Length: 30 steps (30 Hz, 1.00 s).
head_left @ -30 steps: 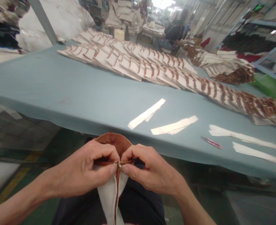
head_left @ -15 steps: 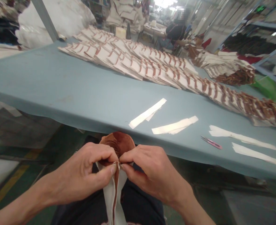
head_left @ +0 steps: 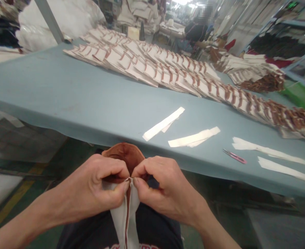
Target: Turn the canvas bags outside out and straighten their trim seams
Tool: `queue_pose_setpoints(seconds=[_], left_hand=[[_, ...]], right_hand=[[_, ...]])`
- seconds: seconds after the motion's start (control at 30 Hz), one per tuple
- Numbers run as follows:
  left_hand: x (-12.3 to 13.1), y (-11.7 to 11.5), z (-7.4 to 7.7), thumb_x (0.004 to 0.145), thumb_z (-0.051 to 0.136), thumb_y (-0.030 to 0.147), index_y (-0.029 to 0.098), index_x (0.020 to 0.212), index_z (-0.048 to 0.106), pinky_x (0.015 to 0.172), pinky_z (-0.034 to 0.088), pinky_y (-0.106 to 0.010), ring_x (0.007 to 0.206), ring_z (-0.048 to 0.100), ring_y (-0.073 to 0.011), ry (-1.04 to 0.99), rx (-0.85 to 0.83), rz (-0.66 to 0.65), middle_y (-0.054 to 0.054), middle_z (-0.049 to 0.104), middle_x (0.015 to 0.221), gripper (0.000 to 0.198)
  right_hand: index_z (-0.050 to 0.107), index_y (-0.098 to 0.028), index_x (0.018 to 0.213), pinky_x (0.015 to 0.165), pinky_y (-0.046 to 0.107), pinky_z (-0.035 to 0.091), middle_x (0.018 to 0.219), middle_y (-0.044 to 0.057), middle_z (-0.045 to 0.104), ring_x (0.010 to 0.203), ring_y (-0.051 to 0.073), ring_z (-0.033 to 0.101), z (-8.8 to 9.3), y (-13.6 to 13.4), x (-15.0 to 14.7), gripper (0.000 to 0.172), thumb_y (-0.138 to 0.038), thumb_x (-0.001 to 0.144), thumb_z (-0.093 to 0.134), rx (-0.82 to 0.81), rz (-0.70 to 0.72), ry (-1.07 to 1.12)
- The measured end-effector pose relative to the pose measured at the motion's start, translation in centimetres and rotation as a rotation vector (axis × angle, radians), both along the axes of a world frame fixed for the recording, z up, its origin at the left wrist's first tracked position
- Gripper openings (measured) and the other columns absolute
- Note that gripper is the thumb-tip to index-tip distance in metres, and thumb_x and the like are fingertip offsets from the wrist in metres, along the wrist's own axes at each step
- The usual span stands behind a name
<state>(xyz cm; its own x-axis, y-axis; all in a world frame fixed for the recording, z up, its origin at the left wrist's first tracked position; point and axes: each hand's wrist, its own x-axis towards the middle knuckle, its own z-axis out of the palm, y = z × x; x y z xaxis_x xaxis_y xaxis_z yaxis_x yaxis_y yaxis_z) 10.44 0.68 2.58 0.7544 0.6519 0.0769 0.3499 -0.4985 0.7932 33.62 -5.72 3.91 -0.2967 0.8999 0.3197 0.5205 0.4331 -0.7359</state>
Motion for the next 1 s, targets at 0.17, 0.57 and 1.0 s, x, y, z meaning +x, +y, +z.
queue_pose_setpoints(seconds=[0.17,0.57,1.0], left_hand=[[0.7,0.0,-0.1,0.086,0.052,0.017,0.023,0.066,0.051,0.052,0.030,-0.025,0.054,0.042,-0.0087,-0.010,0.135,0.024,0.009,0.043,0.060,0.021],[0.8,-0.5,0.1,0.089,0.049,0.018,0.022,0.066,0.045,0.053,0.027,-0.028,0.055,0.037,-0.0088,0.058,0.230,-0.004,0.009,0.040,0.060,0.023],[0.1,-1.3,0.6,0.097,0.049,0.017,0.023,0.067,0.057,0.055,0.034,-0.027,0.055,0.050,-0.0094,0.065,0.222,-0.027,0.007,0.057,0.060,0.032]], right_hand=[[0.072,-0.024,0.085,0.069,0.030,0.048,0.077,0.000,0.080,0.070,0.017,0.070,0.6,-0.5,-0.1,0.015,-0.014,0.095,0.068,-0.051,-0.058,-0.020],[0.071,-0.022,0.081,0.070,0.028,0.047,0.077,0.000,0.078,0.071,0.015,0.067,-0.1,-0.1,0.0,0.009,-0.016,0.087,0.070,-0.249,-0.022,0.098],[0.070,-0.021,0.080,0.068,0.031,0.039,0.071,-0.001,0.072,0.066,0.015,0.061,-1.4,-1.1,-1.2,0.013,-0.015,0.089,0.063,-0.064,-0.077,-0.017]])
